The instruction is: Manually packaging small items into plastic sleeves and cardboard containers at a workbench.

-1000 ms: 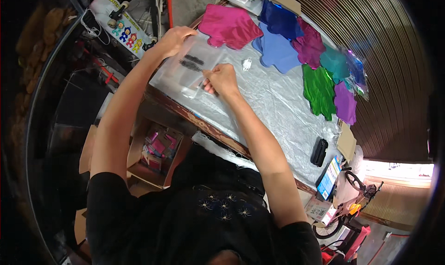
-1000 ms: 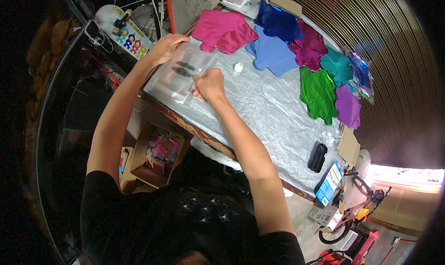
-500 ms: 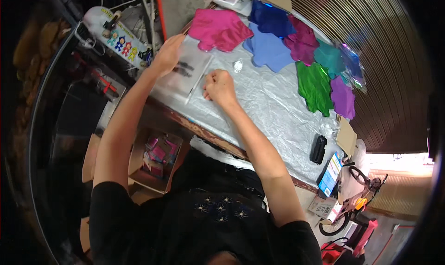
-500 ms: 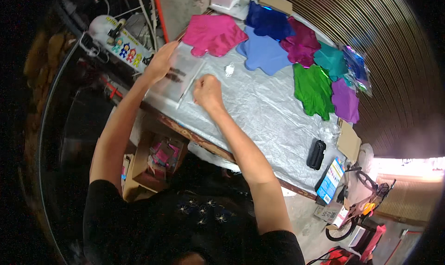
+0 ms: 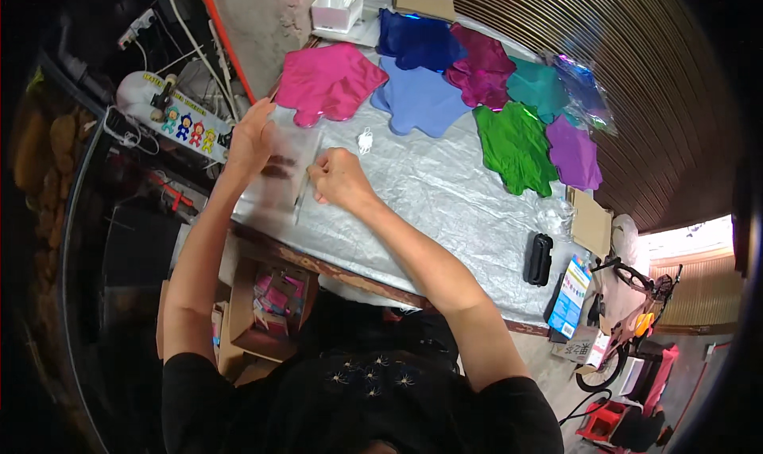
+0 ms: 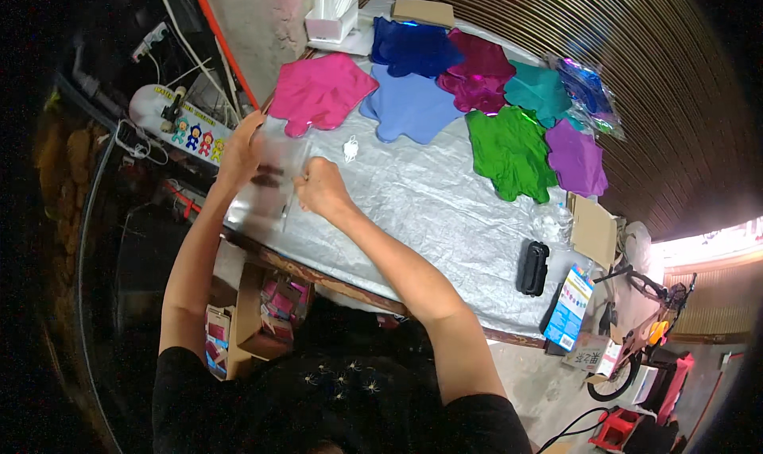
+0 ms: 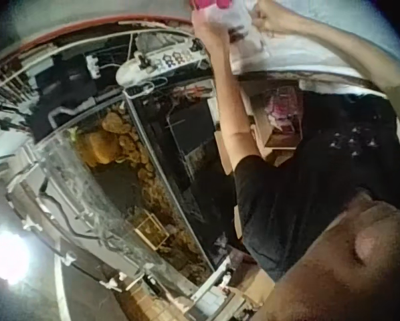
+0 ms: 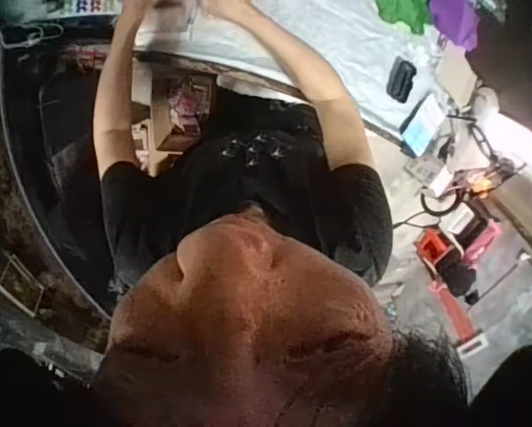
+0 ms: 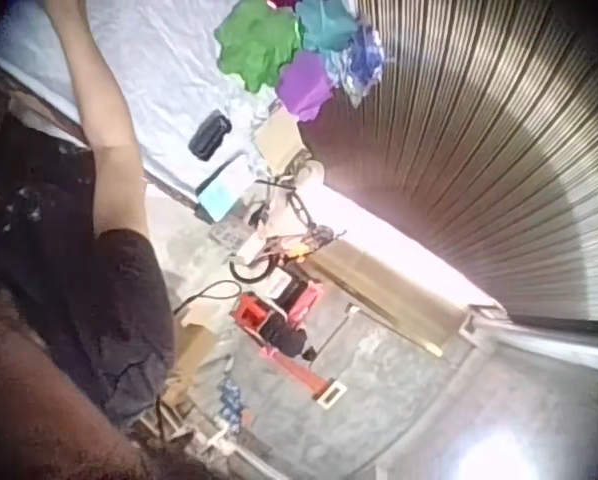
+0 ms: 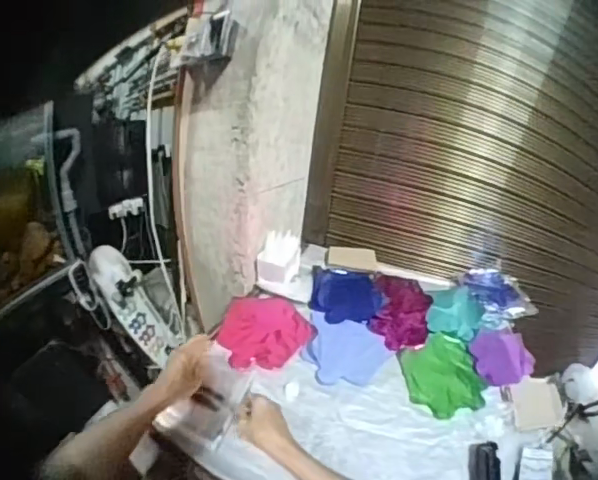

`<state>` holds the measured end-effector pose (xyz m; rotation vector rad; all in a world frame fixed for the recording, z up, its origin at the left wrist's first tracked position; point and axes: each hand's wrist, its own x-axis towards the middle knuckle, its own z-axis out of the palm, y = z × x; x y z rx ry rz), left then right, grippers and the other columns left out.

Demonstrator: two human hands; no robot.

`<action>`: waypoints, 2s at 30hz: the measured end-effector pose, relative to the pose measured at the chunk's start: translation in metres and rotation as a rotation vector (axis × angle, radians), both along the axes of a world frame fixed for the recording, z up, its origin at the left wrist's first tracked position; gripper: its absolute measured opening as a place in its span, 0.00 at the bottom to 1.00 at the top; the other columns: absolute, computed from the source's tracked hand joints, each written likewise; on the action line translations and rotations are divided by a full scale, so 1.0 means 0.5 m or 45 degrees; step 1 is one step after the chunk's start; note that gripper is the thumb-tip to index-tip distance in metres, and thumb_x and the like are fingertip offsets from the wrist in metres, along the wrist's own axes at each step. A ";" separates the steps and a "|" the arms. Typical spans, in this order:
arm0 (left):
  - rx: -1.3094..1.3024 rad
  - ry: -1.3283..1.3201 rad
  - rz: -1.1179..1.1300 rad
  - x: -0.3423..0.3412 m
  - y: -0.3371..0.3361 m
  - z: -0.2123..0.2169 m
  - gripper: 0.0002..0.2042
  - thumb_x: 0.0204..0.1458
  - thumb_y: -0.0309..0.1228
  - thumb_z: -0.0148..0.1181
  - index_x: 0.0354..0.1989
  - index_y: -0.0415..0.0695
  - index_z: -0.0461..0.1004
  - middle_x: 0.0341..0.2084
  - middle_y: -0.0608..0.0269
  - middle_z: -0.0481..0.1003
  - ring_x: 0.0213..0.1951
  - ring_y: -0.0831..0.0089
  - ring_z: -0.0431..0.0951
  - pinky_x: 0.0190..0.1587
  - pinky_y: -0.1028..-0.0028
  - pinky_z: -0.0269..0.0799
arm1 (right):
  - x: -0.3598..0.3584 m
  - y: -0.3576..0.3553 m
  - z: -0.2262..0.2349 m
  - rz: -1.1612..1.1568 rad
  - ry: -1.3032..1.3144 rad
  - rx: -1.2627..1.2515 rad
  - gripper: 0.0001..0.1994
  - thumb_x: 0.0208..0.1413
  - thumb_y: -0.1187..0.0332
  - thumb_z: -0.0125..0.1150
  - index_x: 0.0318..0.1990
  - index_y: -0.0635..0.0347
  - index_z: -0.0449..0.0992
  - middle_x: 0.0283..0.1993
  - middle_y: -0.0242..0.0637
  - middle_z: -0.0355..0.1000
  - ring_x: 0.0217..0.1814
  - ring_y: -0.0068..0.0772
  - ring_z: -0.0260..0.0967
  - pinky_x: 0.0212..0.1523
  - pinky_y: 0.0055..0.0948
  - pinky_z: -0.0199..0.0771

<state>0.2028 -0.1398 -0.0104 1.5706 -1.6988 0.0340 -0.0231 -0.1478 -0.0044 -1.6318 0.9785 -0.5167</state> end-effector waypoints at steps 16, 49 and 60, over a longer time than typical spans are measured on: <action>0.027 -0.170 -0.138 -0.106 -0.531 0.045 0.09 0.49 0.30 0.66 0.34 0.37 0.80 0.35 0.46 0.79 0.39 0.48 0.79 0.44 0.56 0.75 | -0.091 -0.415 0.058 -0.234 -0.414 0.167 0.16 0.62 0.78 0.45 0.56 0.69 0.69 0.35 0.41 0.76 0.28 0.25 0.73 0.27 0.24 0.76; -0.088 0.088 0.233 -0.106 -0.587 -0.023 0.07 0.45 0.28 0.62 0.24 0.37 0.80 0.20 0.42 0.75 0.24 0.51 0.80 0.29 0.60 0.75 | 0.105 -0.717 0.053 -0.573 -0.118 0.154 0.12 0.52 0.69 0.66 0.24 0.71 0.76 0.20 0.42 0.73 0.14 0.29 0.67 0.12 0.27 0.67; -0.346 -0.076 -0.016 -0.076 -0.549 0.079 0.12 0.50 0.31 0.65 0.40 0.40 0.72 0.41 0.47 0.74 0.40 0.45 0.77 0.40 0.54 0.74 | 0.117 -0.723 0.010 -0.606 -0.117 -0.133 0.06 0.51 0.76 0.62 0.25 0.67 0.79 0.22 0.42 0.76 0.19 0.31 0.75 0.17 0.31 0.78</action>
